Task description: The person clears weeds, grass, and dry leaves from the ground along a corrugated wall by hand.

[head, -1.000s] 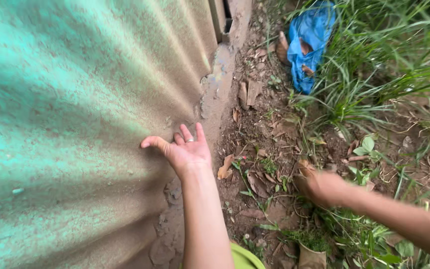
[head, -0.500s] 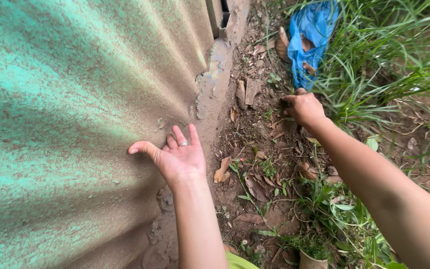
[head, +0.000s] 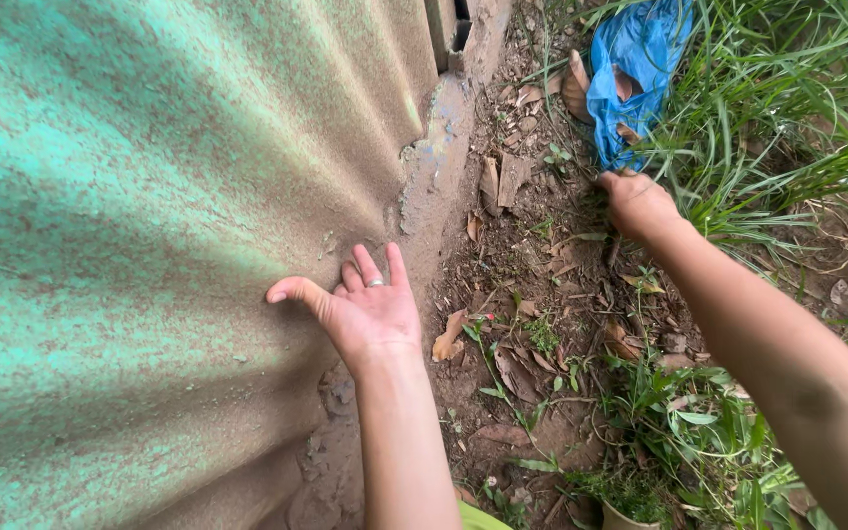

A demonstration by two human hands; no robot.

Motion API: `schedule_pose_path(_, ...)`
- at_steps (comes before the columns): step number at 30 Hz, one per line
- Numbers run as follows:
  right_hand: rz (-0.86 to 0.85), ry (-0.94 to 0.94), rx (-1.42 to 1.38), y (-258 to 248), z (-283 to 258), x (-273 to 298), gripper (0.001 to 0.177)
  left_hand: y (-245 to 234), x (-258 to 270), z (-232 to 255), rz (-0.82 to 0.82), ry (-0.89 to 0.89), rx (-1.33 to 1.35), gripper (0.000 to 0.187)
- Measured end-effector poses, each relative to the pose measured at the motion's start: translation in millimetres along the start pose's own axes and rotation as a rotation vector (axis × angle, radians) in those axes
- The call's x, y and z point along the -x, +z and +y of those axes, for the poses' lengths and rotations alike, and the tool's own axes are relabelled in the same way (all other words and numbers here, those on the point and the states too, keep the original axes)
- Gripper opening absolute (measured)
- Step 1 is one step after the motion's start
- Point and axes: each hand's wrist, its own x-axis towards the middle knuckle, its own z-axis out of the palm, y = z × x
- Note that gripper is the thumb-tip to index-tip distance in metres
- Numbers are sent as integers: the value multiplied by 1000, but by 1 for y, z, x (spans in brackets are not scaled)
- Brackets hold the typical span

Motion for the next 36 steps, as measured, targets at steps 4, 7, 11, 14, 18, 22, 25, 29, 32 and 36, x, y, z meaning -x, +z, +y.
schedule_pose_path(4, 94, -230, 168, 9, 11, -4, 44, 2, 4, -1, -1, 6, -7, 164)
schedule_pose_path(7, 33, -220, 284, 6, 8, -7, 33, 3, 4, 0, 6, 1, -5, 162)
schedule_pose_path(11, -182, -164, 352, -3, -3, -6, 35, 1, 2, 0, -18, -1, -8, 162)
schedule_pose_path(14, -176, -83, 3, 4, -10, 11, 35, 1, 2, -1, 2, -7, -8, 162)
schedule_pose_path(18, -275, -209, 68, 13, -20, 62, 33, 2, 4, 1, 17, -18, -7, 162)
schedule_pose_path(22, -586, -126, 126, 30, -14, 159, 25, 4, 3, 3, 6, -34, -22, 162)
schedule_pose_path(25, -952, -417, 354, 70, -1, 285, 25, 3, 5, 3, 7, -41, -3, 163)
schedule_pose_path(29, -918, -792, 307, 90, 20, 313, 18, 4, 4, 3, -4, -53, -6, 162)
schedule_pose_path(32, -836, -349, -19, 74, 13, 284, 19, 0, 3, 1, 12, -44, 10, 162)
schedule_pose_path(36, 238, -526, 192, 27, -19, 151, 44, 0, 3, 1, -17, -39, 2, 162)
